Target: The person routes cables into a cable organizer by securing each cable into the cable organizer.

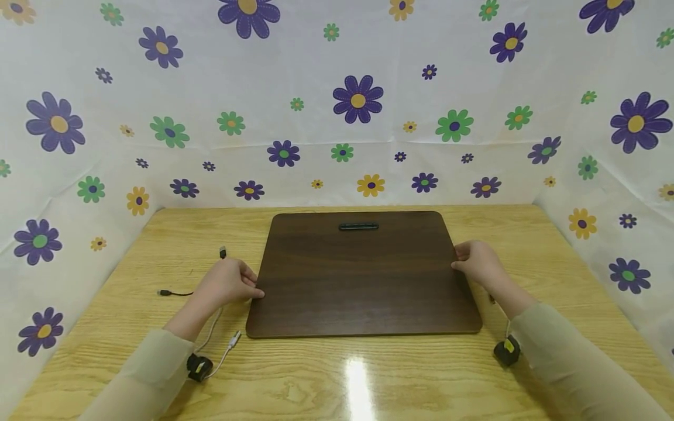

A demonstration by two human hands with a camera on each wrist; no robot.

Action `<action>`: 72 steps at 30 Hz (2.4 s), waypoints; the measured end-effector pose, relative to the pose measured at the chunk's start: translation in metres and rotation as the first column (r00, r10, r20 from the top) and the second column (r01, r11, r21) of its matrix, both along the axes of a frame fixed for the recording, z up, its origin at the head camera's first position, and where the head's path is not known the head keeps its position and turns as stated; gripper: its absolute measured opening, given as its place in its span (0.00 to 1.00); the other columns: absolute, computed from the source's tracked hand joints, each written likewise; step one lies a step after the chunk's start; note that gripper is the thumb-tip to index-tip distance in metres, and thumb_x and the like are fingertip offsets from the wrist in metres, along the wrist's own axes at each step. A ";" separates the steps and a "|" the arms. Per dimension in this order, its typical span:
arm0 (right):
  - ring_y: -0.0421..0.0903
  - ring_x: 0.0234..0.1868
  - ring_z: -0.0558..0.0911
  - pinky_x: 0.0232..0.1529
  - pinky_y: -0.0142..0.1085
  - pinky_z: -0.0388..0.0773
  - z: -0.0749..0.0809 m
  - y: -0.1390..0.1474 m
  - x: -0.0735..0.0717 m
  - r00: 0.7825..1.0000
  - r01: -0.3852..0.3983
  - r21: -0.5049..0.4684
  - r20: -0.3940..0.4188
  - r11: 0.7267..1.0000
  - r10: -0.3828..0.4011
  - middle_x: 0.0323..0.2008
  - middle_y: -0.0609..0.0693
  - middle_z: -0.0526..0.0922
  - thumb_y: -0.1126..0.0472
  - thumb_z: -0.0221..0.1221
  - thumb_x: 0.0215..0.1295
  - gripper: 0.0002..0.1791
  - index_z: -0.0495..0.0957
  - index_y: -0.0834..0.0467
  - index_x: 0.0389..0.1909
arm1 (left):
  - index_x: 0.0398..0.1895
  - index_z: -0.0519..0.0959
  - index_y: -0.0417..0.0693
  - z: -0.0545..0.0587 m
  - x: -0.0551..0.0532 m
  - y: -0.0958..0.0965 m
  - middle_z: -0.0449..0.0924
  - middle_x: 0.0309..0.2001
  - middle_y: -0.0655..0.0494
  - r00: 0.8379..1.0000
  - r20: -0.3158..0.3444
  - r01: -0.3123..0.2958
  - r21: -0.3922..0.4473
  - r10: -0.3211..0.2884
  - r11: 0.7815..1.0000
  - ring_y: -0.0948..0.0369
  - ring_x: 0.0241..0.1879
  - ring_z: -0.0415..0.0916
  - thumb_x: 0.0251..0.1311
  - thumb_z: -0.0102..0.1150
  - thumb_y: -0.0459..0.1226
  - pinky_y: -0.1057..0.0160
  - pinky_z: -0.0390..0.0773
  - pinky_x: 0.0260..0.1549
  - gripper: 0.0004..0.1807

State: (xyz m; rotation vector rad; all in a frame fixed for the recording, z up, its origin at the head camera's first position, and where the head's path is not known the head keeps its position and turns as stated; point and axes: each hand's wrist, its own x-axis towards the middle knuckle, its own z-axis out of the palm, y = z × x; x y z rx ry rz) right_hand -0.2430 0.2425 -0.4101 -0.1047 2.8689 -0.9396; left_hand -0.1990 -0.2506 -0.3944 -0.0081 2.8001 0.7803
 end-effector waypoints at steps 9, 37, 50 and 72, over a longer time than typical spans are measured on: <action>0.73 0.60 0.82 0.62 0.59 0.82 0.002 0.000 0.001 1.000 -0.003 0.003 -0.006 1.000 0.003 0.58 0.79 0.80 0.71 0.64 0.69 0.25 0.73 0.83 0.62 | 0.41 0.86 0.33 -0.002 -0.001 -0.001 0.91 0.36 0.44 1.000 0.002 -0.002 -0.008 0.002 1.000 0.56 0.35 0.86 0.55 0.82 0.37 0.53 0.86 0.39 0.18; 0.71 0.61 0.82 0.63 0.60 0.81 0.002 -0.008 0.003 0.998 0.040 -0.035 -0.054 0.999 -0.041 0.59 0.75 0.81 0.62 0.59 0.77 0.26 0.73 0.77 0.66 | 0.49 0.85 0.24 -0.006 -0.003 -0.025 0.91 0.40 0.37 0.991 0.131 -0.013 0.267 -0.023 0.964 0.55 0.36 0.92 0.75 0.63 0.36 0.56 0.92 0.40 0.17; 0.62 0.59 0.85 0.62 0.45 0.86 0.023 -0.042 0.013 0.989 0.075 -0.265 0.142 0.961 -0.038 0.59 0.73 0.83 0.59 0.52 0.83 0.26 0.74 0.79 0.66 | 0.49 0.83 0.22 0.010 0.014 -0.029 0.91 0.36 0.47 0.976 0.211 -0.034 0.385 -0.052 0.922 0.62 0.33 0.90 0.84 0.48 0.40 0.61 0.92 0.38 0.24; 0.61 0.54 0.90 0.57 0.43 0.89 0.028 -0.113 0.022 0.957 -0.102 -0.500 0.187 0.860 0.223 0.52 0.71 0.88 0.62 0.56 0.82 0.20 0.80 0.77 0.59 | 0.50 0.83 0.22 0.026 0.040 -0.040 0.92 0.39 0.43 0.971 0.197 0.056 0.371 -0.137 0.927 0.59 0.37 0.90 0.85 0.47 0.40 0.60 0.92 0.40 0.24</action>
